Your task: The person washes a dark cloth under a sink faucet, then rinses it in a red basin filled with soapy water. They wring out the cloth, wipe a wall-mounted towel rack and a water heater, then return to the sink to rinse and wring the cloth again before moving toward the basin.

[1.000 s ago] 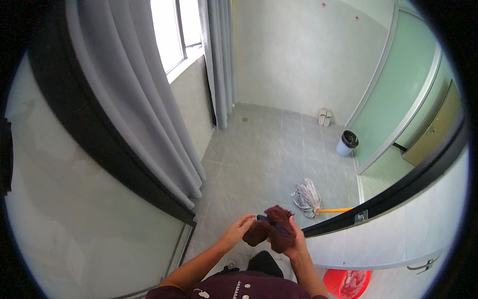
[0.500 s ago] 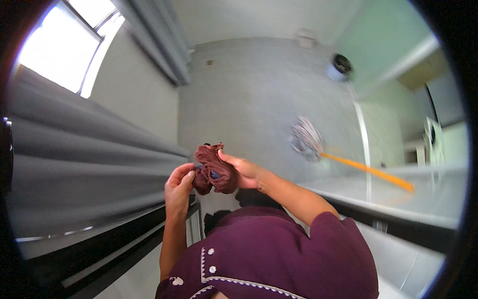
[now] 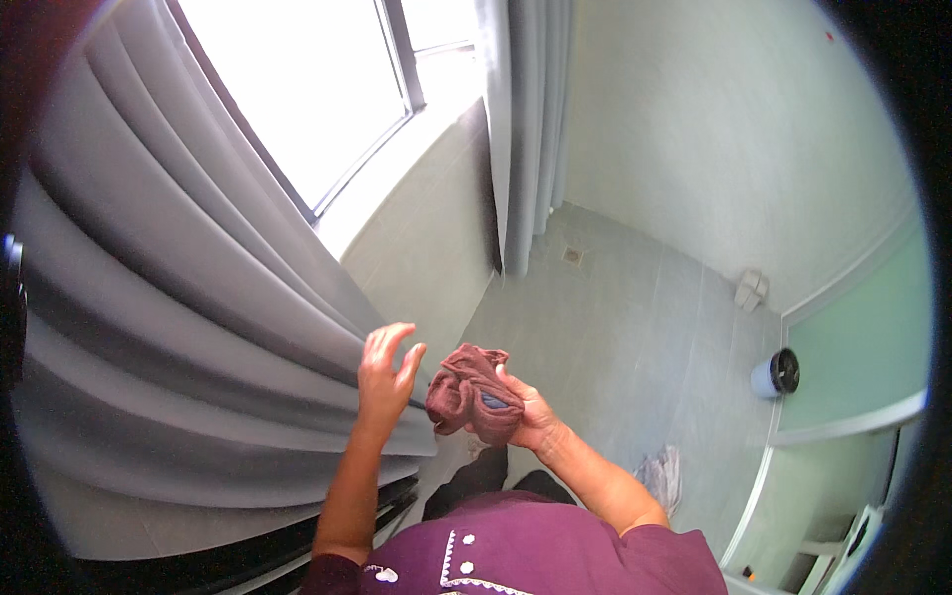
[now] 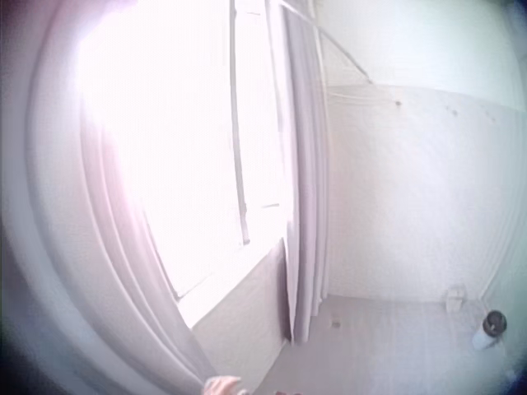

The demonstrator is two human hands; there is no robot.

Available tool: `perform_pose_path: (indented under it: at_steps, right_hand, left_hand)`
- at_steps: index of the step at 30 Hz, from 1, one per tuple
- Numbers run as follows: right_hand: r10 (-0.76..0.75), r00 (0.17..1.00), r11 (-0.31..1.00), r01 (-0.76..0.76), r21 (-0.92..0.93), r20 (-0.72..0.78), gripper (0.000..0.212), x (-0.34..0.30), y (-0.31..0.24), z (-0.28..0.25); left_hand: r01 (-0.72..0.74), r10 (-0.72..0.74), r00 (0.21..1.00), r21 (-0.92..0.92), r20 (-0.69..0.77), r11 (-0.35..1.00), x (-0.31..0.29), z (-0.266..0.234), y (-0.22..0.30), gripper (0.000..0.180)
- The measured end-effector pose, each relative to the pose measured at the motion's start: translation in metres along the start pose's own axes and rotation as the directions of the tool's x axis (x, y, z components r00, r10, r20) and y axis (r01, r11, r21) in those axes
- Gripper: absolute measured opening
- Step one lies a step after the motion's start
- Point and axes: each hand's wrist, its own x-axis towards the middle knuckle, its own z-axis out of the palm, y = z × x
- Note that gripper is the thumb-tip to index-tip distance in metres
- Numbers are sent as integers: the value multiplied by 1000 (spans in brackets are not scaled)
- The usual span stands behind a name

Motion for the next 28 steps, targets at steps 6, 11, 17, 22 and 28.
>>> perform_pose_path:
  at_steps: [6,11,17,22,28]
  right_hand:
    - [-101,994,975,92,-201,-34,56,19,-32,-9]
    - [-118,991,954,97,-285,-57,59,10,-54,0]
    - [138,990,907,-140,-396,-34,63,32,-73,19]
    - [435,896,736,-296,-609,91,65,23,-84,113]
    - [735,584,593,-307,-745,345,53,13,2,213]
  left_hand:
    - [-158,137,985,861,104,484,46,-51,-60,52]
    - [0,-132,991,994,15,111,-35,-121,-41,68]
    - [366,-615,701,922,-360,-123,-193,-196,72,72]
    - [403,-640,291,698,-711,-592,-307,-206,203,69]
    - [225,-597,56,593,-800,-773,-330,-205,322,70]
